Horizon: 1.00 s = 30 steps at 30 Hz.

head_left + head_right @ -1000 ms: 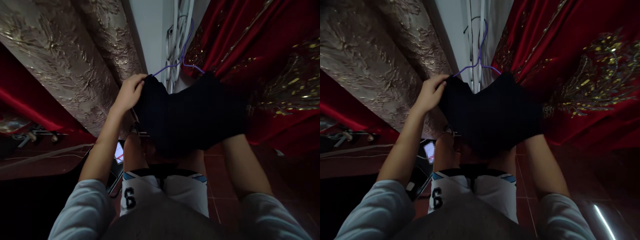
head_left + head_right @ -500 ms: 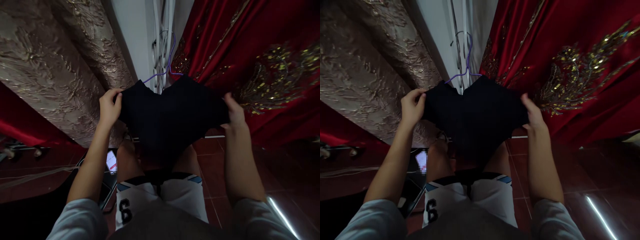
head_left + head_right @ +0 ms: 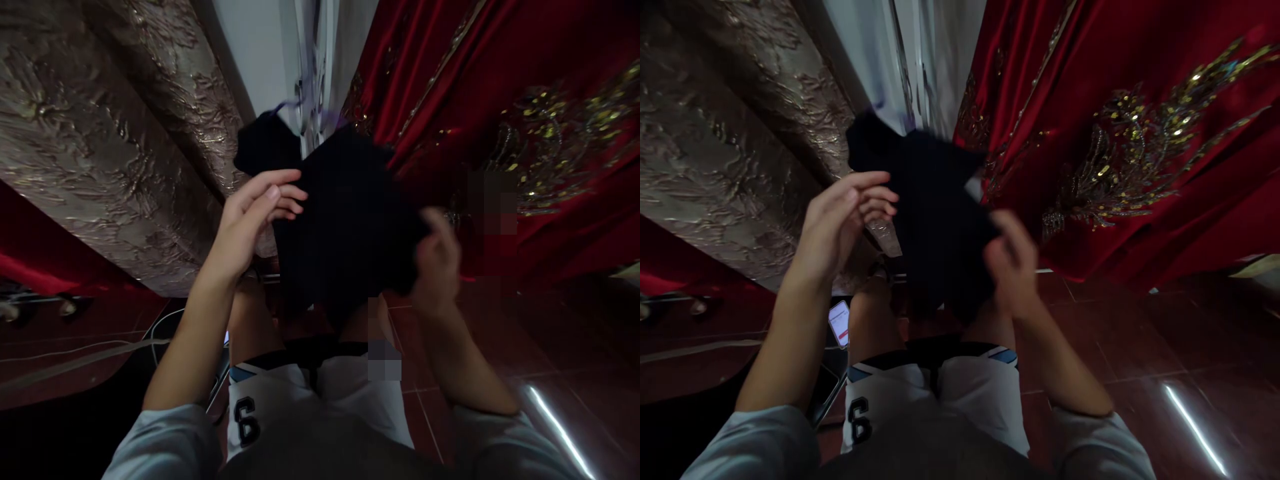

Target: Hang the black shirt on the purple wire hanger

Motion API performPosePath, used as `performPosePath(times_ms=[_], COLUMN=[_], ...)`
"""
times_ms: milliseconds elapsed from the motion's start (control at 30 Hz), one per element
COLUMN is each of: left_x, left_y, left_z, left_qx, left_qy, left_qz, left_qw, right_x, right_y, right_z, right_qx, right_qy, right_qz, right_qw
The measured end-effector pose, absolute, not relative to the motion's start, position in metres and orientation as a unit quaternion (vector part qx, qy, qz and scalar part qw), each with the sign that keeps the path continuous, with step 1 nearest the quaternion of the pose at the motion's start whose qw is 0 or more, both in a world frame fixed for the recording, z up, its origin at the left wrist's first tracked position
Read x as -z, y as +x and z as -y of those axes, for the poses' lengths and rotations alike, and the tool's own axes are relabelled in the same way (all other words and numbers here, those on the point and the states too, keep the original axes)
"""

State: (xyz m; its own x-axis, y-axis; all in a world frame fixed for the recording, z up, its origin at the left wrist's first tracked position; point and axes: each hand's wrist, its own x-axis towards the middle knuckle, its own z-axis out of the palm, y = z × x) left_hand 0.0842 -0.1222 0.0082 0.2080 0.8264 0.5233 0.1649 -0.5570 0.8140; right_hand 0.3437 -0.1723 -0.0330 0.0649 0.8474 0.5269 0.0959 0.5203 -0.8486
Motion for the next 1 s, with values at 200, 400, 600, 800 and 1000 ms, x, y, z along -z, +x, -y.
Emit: performPosePath(times_ms=[200,400,600,800,1000], left_x=[0.013,0.018,0.005,0.023,0.066], left_y=[0.065,-0.006,-0.046,-0.009,0.059], left_z=[0.155,0.195,0.178,0.14,0.157], left_qx=[-0.442,-0.222,-0.324,-0.517,-0.512], left_qy=[0.698,0.804,0.774,0.689,0.73], left_qz=[-0.453,-0.472,-0.506,-0.493,-0.453], left_qw=[0.335,0.285,0.199,0.126,0.011], right_x=[0.056,0.106,0.127,0.104,0.046], right_y=[0.307,0.336,0.337,0.33,0.341], right_z=[0.174,0.107,0.087,0.074,0.033], right_qx=[-0.341,-0.312,-0.468,-0.515,-0.38], right_qy=[-0.146,-0.36,-0.373,-0.417,-0.404], right_qz=[0.879,0.758,0.679,0.431,0.42], right_qw=[0.299,0.445,0.425,0.612,0.718])
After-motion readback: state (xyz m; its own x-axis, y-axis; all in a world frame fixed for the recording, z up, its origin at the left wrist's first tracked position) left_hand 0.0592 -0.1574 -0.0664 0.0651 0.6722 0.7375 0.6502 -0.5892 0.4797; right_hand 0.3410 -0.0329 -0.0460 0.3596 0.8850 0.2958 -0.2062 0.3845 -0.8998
